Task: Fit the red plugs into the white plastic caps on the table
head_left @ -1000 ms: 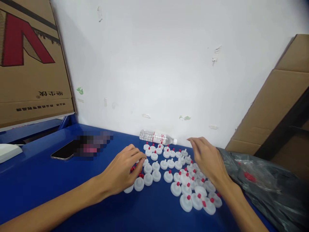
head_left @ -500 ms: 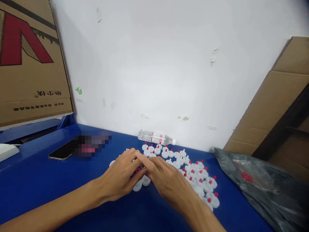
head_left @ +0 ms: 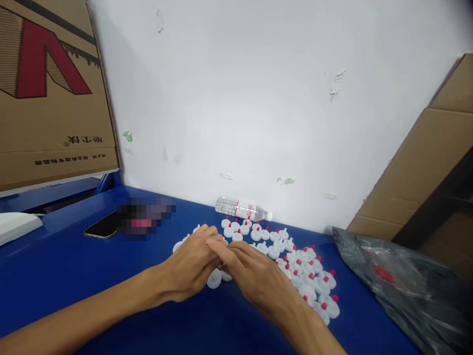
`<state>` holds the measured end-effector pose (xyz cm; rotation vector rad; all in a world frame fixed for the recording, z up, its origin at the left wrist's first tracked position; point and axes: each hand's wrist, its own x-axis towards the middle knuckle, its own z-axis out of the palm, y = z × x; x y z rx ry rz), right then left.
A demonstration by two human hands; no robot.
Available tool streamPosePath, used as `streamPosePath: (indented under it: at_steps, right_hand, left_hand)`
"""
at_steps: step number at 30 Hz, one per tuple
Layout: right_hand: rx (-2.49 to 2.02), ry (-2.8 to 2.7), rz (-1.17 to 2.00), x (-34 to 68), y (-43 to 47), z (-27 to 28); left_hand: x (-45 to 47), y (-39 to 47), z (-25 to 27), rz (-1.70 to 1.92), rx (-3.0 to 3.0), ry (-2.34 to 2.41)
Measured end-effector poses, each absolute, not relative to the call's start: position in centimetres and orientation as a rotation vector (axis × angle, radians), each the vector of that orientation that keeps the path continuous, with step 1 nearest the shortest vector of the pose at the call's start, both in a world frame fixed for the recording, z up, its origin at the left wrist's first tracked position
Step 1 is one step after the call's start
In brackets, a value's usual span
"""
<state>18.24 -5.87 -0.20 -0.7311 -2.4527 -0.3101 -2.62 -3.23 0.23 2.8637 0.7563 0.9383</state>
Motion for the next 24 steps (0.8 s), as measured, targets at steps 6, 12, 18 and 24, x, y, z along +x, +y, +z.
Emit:
streamPosePath:
  at_steps: [6,12,18,24]
  right_hand:
    - [-1.08,-2.073,-0.391,23.6,-3.3,1.0]
    - [-1.493,-1.9,-0.455,29.4,-1.6,1.9]
    - [-1.913,-1.917,-0.365,31.6,-0.8,0.5]
    - [-2.128,-2.015,-0.188,32.8,-0.3,-0.6]
  left_hand:
    - [-3.1,-2.4,0.8,1.045,2.666,1.039]
    - [-2.8,-2.2,0.1,0.856,2.792,1.113]
    - [-2.7,-2.1,-0.4,0.802,2.792,1.099]
    - [-2.5,-2.1,-0.4,0.742,2.822,1.1]
